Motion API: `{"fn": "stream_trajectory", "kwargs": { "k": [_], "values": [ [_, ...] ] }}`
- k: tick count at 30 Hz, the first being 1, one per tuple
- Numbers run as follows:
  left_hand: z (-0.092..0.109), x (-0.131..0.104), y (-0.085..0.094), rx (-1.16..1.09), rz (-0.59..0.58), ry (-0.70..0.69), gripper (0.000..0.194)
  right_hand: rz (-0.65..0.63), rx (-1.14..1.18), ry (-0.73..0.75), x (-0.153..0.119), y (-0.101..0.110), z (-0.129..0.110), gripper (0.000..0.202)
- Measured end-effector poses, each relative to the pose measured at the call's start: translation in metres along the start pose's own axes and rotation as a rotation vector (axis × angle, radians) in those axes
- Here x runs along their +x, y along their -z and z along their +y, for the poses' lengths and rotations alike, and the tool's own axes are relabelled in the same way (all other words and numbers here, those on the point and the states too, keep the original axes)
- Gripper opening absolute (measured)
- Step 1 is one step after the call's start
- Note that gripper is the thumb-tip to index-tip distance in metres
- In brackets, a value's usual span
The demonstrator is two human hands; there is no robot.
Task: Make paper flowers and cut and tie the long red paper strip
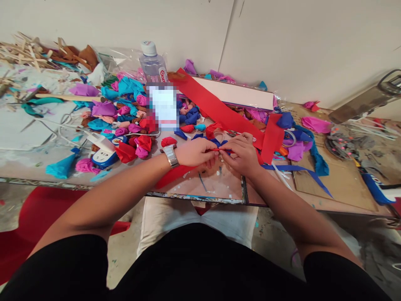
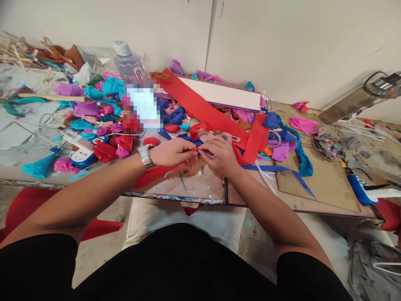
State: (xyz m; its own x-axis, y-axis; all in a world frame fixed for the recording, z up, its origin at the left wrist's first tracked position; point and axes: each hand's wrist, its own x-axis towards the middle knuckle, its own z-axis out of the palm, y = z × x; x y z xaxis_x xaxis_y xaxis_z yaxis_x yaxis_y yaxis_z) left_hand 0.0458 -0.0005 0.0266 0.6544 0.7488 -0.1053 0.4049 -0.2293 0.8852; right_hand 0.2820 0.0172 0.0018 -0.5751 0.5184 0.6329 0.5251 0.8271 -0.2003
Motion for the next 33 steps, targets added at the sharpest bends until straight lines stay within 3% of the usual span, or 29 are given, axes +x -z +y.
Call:
{"fn": "stream_trajectory", "kwargs": {
  "k": [4,10,20,29,33],
  "values": [
    [-0.0034,0.0021,0.0,-0.241,-0.053,0.028,0.022,-0.019,-0.005,0.018,-0.0009,0.0024,0.0005,0.011],
    [-0.0025,0.0021,0.0009,-0.383,-0.042,0.05,0.047,-0.028,-0.018,0.054,-0.0021,0.0063,0.0019,0.012],
    [-0.0024,0.0024,0.0012,-0.336,-0.062,0.028,0.027,-0.015,0.025,0.014,-0.0015,0.006,0.0009,0.012],
    [0.0,0.0012,0.0064,-0.625,-0.152,0.161,0.021,0.075,0.037,0.107,0.0015,0.0076,0.0031,0.008],
    [-0.0002,0.0012,0.0054,-0.626,-0.152,0.146,0.023,0.133,0.036,0.143,0.0021,0.0073,0.0026,0.005]
  ]
}}
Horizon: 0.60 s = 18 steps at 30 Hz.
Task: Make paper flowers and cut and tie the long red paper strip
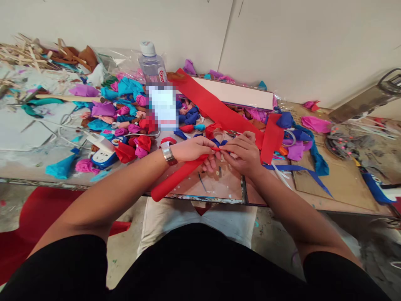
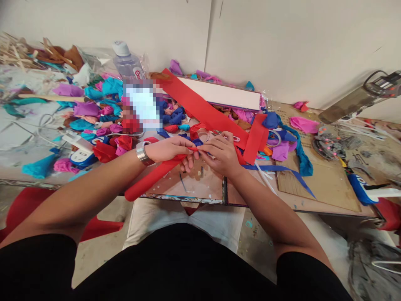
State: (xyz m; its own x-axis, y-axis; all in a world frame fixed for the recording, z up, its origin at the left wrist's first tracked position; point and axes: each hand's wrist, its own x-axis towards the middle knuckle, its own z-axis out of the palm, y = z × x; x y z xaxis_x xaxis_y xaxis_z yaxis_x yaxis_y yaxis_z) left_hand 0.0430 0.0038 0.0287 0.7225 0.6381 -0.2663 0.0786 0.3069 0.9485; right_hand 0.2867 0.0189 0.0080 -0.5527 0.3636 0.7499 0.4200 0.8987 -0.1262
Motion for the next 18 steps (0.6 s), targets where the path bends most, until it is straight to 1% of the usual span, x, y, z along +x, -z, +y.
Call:
{"fn": "stream_trajectory", "kwargs": {
  "k": [2,6,9,11,14,16,18],
  "values": [
    [-0.0009,0.0003,-0.0016,0.126,0.049,-0.056,0.022,0.006,0.011,-0.012,-0.0003,-0.0006,-0.0003,0.005],
    [-0.0022,-0.0007,-0.0047,0.583,0.203,-0.203,0.017,-0.011,0.045,-0.054,-0.0007,-0.002,-0.0008,0.003],
    [-0.0015,-0.0029,-0.0057,0.831,0.22,-0.284,0.02,-0.05,0.036,-0.105,-0.0004,-0.0033,-0.0014,0.006],
    [-0.0008,-0.0039,-0.0057,0.933,0.234,-0.314,0.022,-0.078,0.021,-0.131,-0.0002,-0.0042,-0.002,0.01],
    [-0.0004,-0.0043,-0.0052,1.017,0.269,-0.321,0.031,-0.091,0.013,-0.13,-0.0004,-0.005,-0.0026,0.014],
    [-0.0005,-0.0039,-0.0048,1.064,0.289,-0.338,0.036,-0.084,0.018,-0.112,-0.0009,-0.005,-0.0027,0.014],
    [-0.0006,-0.0036,-0.0045,1.1,0.299,-0.362,0.038,-0.08,0.03,-0.102,-0.0016,-0.0048,-0.0026,0.011]
  ]
}}
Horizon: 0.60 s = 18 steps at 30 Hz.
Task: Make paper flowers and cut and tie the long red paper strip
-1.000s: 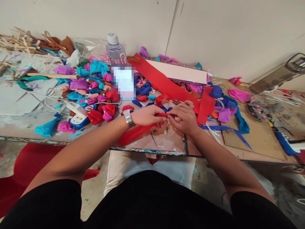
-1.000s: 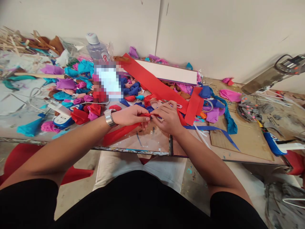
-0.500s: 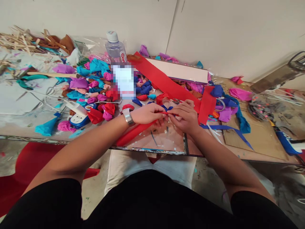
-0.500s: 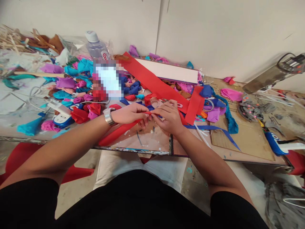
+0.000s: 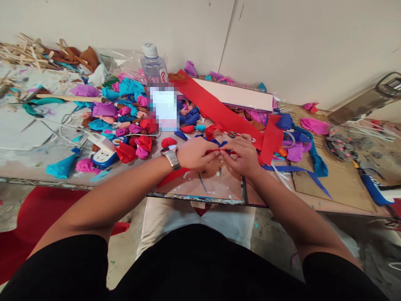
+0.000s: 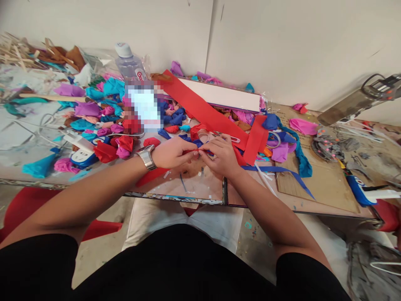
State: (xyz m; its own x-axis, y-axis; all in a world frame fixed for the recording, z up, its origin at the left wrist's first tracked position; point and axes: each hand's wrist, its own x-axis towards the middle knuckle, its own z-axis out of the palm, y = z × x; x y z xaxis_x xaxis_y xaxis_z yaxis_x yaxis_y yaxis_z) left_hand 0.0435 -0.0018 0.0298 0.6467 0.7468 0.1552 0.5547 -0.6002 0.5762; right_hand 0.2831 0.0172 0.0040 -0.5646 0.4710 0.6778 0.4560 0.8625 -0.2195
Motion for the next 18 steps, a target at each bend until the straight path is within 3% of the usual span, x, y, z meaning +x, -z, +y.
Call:
{"fn": "stream_trajectory", "kwargs": {
  "k": [11,18],
  "values": [
    [-0.0024,0.0012,-0.0012,0.05,0.016,-0.017,0.036,-0.069,0.018,-0.052,-0.0002,0.0,-0.001,0.01],
    [-0.0022,0.0028,-0.0047,-0.312,-0.07,0.14,0.023,-0.081,-0.007,-0.081,-0.001,-0.0024,0.0007,0.006]
  ]
}}
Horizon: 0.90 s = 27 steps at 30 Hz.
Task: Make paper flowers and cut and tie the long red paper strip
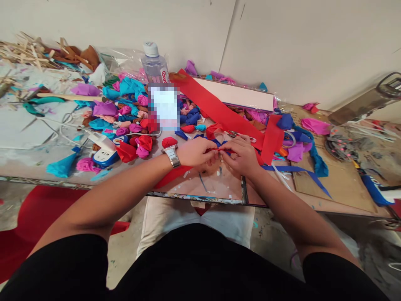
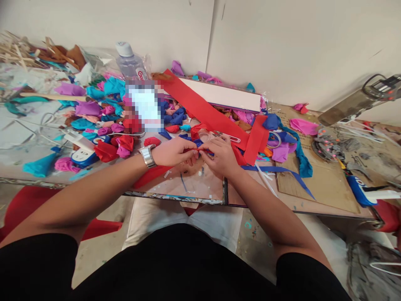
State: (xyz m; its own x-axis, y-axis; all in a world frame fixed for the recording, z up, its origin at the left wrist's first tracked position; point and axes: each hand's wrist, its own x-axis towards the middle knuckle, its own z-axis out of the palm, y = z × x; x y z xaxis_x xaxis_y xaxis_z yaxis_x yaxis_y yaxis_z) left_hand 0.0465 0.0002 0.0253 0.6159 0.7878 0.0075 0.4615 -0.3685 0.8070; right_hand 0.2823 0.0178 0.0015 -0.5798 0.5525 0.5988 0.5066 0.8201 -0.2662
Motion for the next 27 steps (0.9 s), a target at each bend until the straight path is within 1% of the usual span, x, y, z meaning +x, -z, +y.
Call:
{"fn": "stream_trajectory", "kwargs": {
  "k": [3,6,9,11,14,17,20,24,27],
  "values": [
    [-0.0024,0.0023,-0.0016,-0.248,-0.078,0.089,0.017,0.045,-0.02,0.042,0.0004,-0.0005,-0.0001,0.006],
    [-0.0028,0.0038,-0.0003,-0.45,-0.13,0.168,0.014,0.058,-0.038,0.072,0.0012,0.0003,-0.0002,0.007],
    [-0.0002,0.0035,0.0029,-0.592,-0.161,0.187,0.013,0.073,-0.044,0.115,0.0016,0.0021,0.0003,0.007],
    [0.0016,0.0027,0.0044,-0.641,-0.162,0.169,0.021,0.078,-0.053,0.137,0.0014,0.0033,0.0007,0.008],
    [0.0016,0.0018,0.0045,-0.646,-0.145,0.137,0.032,0.04,-0.069,0.108,0.0006,0.0045,0.0009,0.01],
    [-0.0015,0.0017,0.0037,-0.589,-0.148,0.103,0.031,0.01,-0.061,0.072,-0.0002,0.0048,0.0008,0.011],
    [-0.0042,0.0022,0.0035,-0.49,-0.133,0.082,0.032,0.006,-0.054,0.074,-0.0008,0.0043,0.0012,0.01],
    [-0.0042,0.0031,0.0043,-0.429,-0.046,0.1,0.028,0.046,-0.058,0.11,-0.0008,0.0034,0.0016,0.008],
    [-0.0031,0.0034,0.0054,-0.437,-0.022,0.105,0.024,0.084,-0.07,0.123,-0.0002,0.0024,0.0016,0.006]
  ]
}}
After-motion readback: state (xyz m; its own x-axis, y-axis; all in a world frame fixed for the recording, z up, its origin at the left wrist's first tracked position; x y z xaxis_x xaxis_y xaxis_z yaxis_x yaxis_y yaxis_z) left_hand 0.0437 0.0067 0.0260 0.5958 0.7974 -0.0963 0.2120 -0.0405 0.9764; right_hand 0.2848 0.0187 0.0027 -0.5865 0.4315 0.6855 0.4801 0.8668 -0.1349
